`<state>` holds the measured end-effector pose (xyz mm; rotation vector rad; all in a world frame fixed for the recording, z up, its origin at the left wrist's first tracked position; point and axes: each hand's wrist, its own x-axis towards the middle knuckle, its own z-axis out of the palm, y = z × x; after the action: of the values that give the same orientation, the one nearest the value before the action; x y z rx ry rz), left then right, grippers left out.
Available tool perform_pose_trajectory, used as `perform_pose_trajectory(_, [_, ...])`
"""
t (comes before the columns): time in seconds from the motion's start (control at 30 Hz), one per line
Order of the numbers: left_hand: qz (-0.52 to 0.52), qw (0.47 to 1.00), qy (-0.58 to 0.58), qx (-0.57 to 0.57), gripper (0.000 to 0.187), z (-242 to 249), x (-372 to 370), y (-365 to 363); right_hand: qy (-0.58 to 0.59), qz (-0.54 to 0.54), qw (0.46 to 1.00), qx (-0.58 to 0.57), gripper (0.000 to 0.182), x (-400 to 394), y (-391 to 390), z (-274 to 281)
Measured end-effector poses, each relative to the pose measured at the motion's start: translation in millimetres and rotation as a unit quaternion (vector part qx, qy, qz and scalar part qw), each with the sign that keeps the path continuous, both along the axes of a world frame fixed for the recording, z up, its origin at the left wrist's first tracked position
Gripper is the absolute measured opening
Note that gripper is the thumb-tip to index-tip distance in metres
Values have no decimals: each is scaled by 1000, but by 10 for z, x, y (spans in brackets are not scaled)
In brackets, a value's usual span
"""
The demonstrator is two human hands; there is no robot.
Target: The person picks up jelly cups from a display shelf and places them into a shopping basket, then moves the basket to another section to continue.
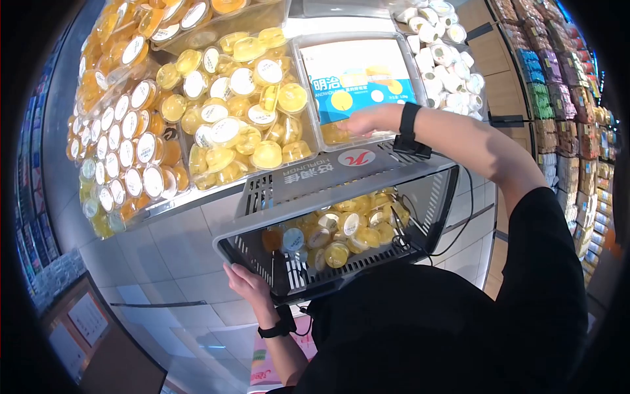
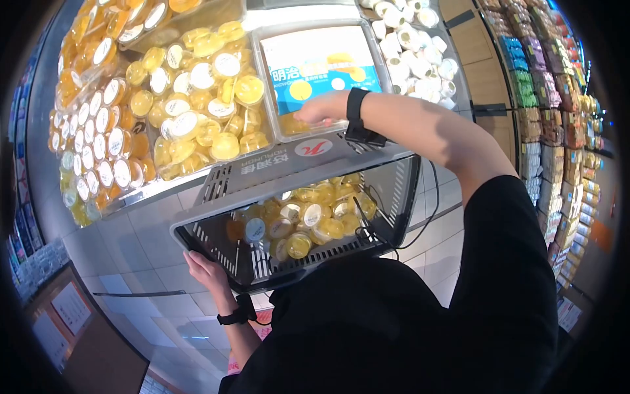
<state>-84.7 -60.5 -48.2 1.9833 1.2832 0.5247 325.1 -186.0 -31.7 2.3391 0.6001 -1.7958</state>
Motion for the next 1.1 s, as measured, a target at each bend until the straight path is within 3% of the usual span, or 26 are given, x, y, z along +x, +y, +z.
perform_pose_trajectory(0.03, [-2,1000,-3,0,34,17,16,-4,7,-1,1000,-10,60,63,-5,74])
perform_pose_trajectory(0.13, [-5,1000,-6,-3,34,84,46,-19,15,-30,981,191,56,174,-88,469])
perform_pose_trajectory(0.17, [-1,1000,20,-17,37,120,47,-19,1,-16,963,271,53,103,-91,919])
perform_pose_trajectory(0.2, [1,999,43,-31,41,151,46,-31,-5,40,963,268,42,-172,-176,1631])
perform_pose_trajectory(0.27, [0,999,40,-2,37,173,85,-49,76,101,960,251,27,-544,-423,1902])
perform_pose_trajectory(0.3, [1,999,35,27,34,182,105,-56,151,130,930,308,29,-719,-611,1746])
perform_pose_trajectory(0.37, [-7,999,14,32,35,104,57,-35,247,126,938,209,45,-1112,-803,1397])
perform_pose_trajectory(0.43, [-13,999,-6,37,35,35,49,-24,91,146,964,202,61,-1530,-1089,668])
perform_pose_trajectory(0.5, [-9,999,-30,15,36,29,38,-21,-117,96,966,210,72,-1899,-1226,59])
perform_pose_trajectory(0.63, [-7,1000,-27,-10,39,74,34,-42,-168,-17,930,326,69,-2450,-1223,-595])
perform_pose_trajectory(0.87, [-12,998,-51,-26,38,125,52,-74,-248,35,914,318,63,-2574,-1231,-352])
perform_pose_trajectory(0.97, [-7,997,-66,-26,36,83,36,-64,-152,-48,933,322,54,-2344,-1176,288])
perform_pose_trajectory(1.03, [-7,997,-69,-25,35,70,28,-54,-13,-144,915,377,50,-2093,-1166,701])
perform_pose_trajectory(1.1, [-15,1000,12,4,38,90,1,-37,12,-146,875,462,40,-1780,-1219,1035])
